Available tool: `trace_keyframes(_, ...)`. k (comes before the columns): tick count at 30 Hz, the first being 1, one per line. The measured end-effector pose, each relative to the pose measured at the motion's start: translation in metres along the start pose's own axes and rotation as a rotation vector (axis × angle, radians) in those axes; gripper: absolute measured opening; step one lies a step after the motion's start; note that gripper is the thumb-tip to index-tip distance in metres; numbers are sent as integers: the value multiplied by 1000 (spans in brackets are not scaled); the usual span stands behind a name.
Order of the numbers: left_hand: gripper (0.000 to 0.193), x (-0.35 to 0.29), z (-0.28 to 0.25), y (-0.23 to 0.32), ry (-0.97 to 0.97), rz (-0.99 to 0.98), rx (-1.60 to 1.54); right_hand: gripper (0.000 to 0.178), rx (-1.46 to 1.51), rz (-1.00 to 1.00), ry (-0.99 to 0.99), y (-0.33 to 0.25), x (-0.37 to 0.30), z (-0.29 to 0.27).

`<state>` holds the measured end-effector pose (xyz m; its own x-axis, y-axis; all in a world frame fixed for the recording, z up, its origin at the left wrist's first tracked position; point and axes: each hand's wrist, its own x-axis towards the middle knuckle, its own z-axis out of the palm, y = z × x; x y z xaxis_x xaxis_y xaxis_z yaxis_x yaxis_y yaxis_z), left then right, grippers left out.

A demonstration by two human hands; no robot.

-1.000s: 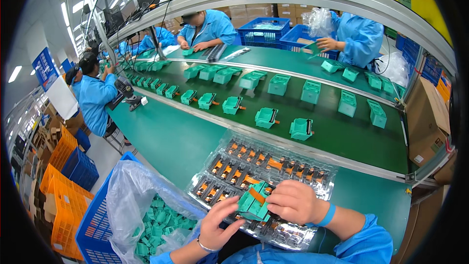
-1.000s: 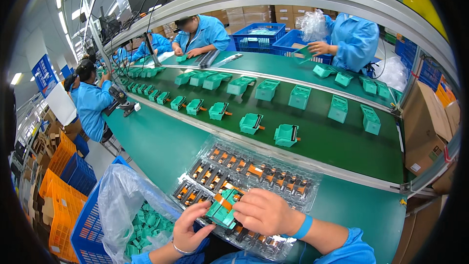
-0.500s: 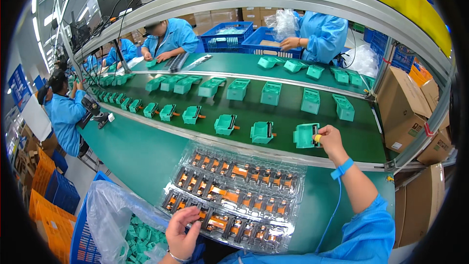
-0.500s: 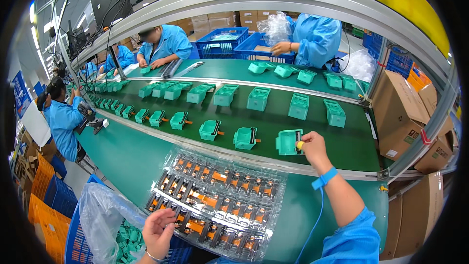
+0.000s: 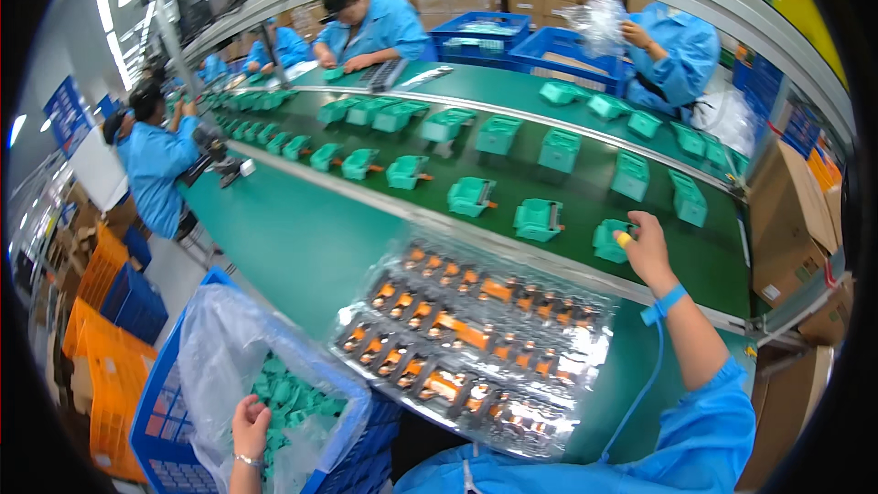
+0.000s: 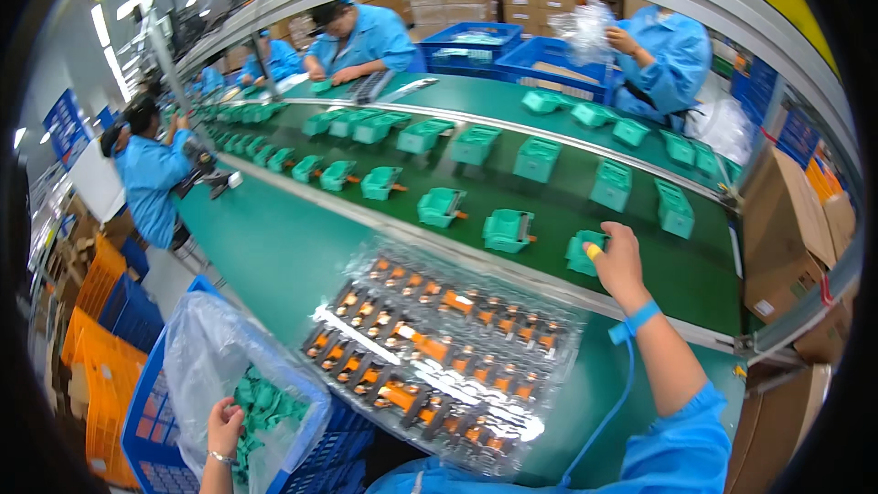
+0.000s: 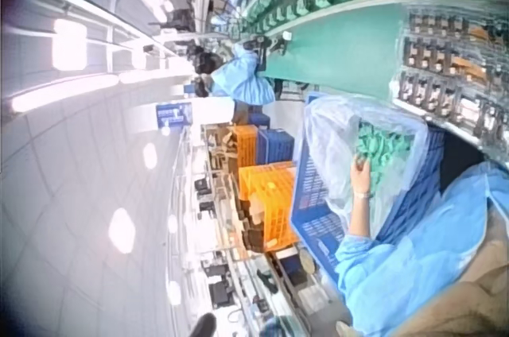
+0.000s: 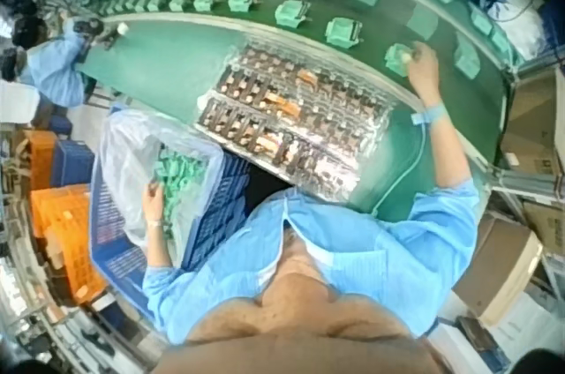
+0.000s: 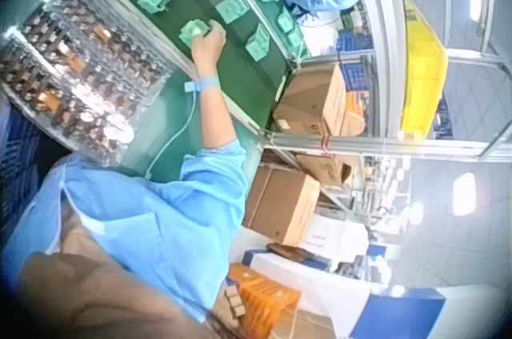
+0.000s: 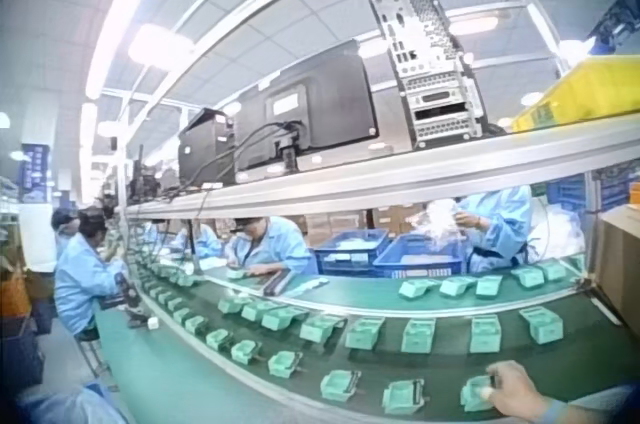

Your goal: The person assembles small electronic components into green plastic housings by hand, inserting circuit boards and connectors into the housings on an assembly line.

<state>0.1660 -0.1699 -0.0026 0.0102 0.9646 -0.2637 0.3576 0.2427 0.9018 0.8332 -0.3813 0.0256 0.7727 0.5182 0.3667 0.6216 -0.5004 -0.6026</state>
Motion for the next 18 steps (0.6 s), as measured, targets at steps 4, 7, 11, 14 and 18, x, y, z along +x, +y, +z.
trace_keyframes(4, 78, 3, -46, -19, 238, 431, 973, 20, 473, -200, -274, -93, -41, -13)
trace_keyframes(7, 88, 23, -86, -24, 228, 338, 1220, 19, 448, -445, -332, -145, -67, -13)
trace_keyframes(11, 93, 54, -106, 3, 310, 252, 1503, 16, 365, -656, -464, -188, -93, -12)
trace_keyframes(14, 71, 109, -157, -6, 532, 410, 1725, 15, 332, -736, -534, -201, -107, -4)
trace_keyframes(18, 64, 170, -208, 29, 1049, 400, 1330, 13, 281, -684, -566, -213, -120, -1)
